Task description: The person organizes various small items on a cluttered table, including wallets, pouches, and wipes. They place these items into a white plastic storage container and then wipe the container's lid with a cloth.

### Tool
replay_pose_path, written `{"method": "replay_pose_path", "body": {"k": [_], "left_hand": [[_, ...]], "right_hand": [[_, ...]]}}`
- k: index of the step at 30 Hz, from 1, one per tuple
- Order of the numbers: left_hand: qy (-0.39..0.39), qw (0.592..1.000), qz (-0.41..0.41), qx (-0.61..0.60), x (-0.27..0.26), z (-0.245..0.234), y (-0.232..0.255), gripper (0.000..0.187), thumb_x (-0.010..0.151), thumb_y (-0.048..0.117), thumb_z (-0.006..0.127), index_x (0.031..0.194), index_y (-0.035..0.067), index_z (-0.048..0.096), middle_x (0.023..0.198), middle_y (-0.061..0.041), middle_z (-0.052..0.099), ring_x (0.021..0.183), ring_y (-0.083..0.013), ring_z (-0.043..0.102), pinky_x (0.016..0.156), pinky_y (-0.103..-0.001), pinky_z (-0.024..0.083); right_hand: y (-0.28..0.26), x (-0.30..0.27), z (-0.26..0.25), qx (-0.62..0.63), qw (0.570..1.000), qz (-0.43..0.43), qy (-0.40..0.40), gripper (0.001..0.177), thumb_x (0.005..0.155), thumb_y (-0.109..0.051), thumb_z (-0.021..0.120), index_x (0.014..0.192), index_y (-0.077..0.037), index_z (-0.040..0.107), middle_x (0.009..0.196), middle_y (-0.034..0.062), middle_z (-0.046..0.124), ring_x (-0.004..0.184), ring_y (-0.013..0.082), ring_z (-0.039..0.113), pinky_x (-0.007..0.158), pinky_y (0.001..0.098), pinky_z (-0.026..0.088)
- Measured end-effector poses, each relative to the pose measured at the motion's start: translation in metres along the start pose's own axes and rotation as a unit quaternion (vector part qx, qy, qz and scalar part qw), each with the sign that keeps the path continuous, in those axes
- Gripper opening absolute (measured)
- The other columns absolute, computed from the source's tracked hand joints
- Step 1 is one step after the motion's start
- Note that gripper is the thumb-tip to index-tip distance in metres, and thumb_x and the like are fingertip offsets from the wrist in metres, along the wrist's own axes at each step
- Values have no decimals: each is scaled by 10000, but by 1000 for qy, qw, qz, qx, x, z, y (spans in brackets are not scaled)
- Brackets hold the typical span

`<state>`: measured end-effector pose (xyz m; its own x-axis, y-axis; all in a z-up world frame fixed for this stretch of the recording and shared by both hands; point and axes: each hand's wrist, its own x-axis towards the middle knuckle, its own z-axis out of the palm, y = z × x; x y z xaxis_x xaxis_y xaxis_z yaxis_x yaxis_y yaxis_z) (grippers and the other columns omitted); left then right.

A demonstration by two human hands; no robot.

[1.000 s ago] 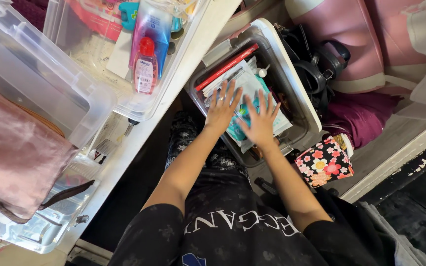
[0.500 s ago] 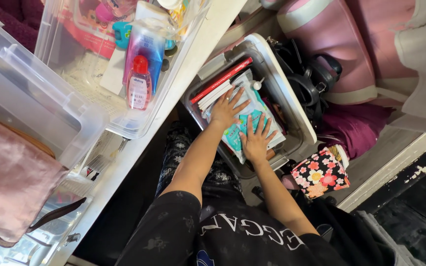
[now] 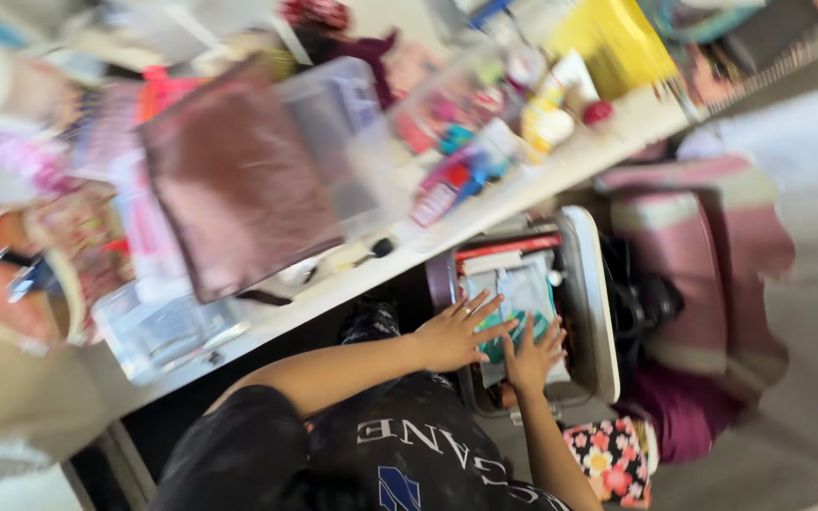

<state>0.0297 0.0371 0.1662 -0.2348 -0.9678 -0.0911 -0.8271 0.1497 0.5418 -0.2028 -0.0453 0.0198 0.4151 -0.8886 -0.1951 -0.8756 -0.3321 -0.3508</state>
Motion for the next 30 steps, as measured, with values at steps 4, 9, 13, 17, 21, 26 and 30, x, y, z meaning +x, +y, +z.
{"method": "replay_pose_path", "body": {"k": [4, 9, 13, 17, 21, 26, 30], "left_hand": [[146, 982, -25, -115, -54, -129, 22, 787, 990, 339, 646, 1639, 196, 224, 1661, -222, 273, 1481, -451, 351, 1171, -539, 356], [399, 912, -87, 39, -137, -259, -57, 671, 873, 185, 676, 1505, 102, 464, 1477, -181, 567, 1283, -392, 576, 1094, -484, 473], [500, 800, -318, 93, -199, -329, -194, 296, 1003, 156, 705, 1248, 46, 581, 1228, -202, 618, 1194, -445, 584, 1032, -523, 491], [539, 768, -311, 152, -241, -369, -359, 445, 891, 45, 685, 1320, -17, 584, 1261, -279, 596, 1152, -488, 560, 980, -531, 471], [356, 815, -426, 169, -250, -363, -483, 479, 839, 61, 679, 1294, -18, 554, 1286, -288, 556, 1227, -478, 524, 1077, -532, 430], [232, 831, -496, 93, -237, -363, -546, 779, 813, 436, 720, 1404, -24, 504, 1405, -296, 524, 1295, -466, 488, 1081, -557, 399], [184, 844, -496, 86, -235, -370, -546, 805, 771, 510, 787, 1321, -47, 598, 1288, -307, 637, 1209, -455, 610, 1021, -499, 501]], "right_hand": [[-19, 15, -34, -36, 997, -23, 71, 734, 833, -492, 718, 1490, -218, 534, 1726, 271, 110, 1555, 521, 132, 1187, 706, 152], [-78, 51, -94, 74, 969, -106, 211, 473, 907, -197, 766, 1361, -120, 657, 1710, 382, 163, 1588, 534, 208, 1290, 599, 212], [-165, 68, -146, 158, 924, -202, 282, 228, 1063, -110, 690, 1275, -32, 658, 1648, 321, 232, 1576, 463, 262, 1323, 541, 240], [-277, 76, -194, 237, 904, -247, 255, 199, 1079, -94, 658, 1265, -25, 645, 1605, 234, 309, 1528, 377, 363, 1305, 496, 311], [-402, 86, -227, 252, 884, -327, 220, 302, 905, -54, 674, 1207, -73, 687, 1483, 153, 501, 1439, 354, 470, 1206, 465, 347], [-560, 149, -215, 134, 837, -507, 159, 409, 839, -260, 797, 1208, -124, 686, 1312, 54, 642, 1327, 371, 517, 1123, 596, 328], [-664, 179, -142, 28, 823, -563, 75, 217, 897, -179, 642, 1089, -100, 704, 1154, 108, 677, 1318, 344, 581, 1247, 583, 297]]}}
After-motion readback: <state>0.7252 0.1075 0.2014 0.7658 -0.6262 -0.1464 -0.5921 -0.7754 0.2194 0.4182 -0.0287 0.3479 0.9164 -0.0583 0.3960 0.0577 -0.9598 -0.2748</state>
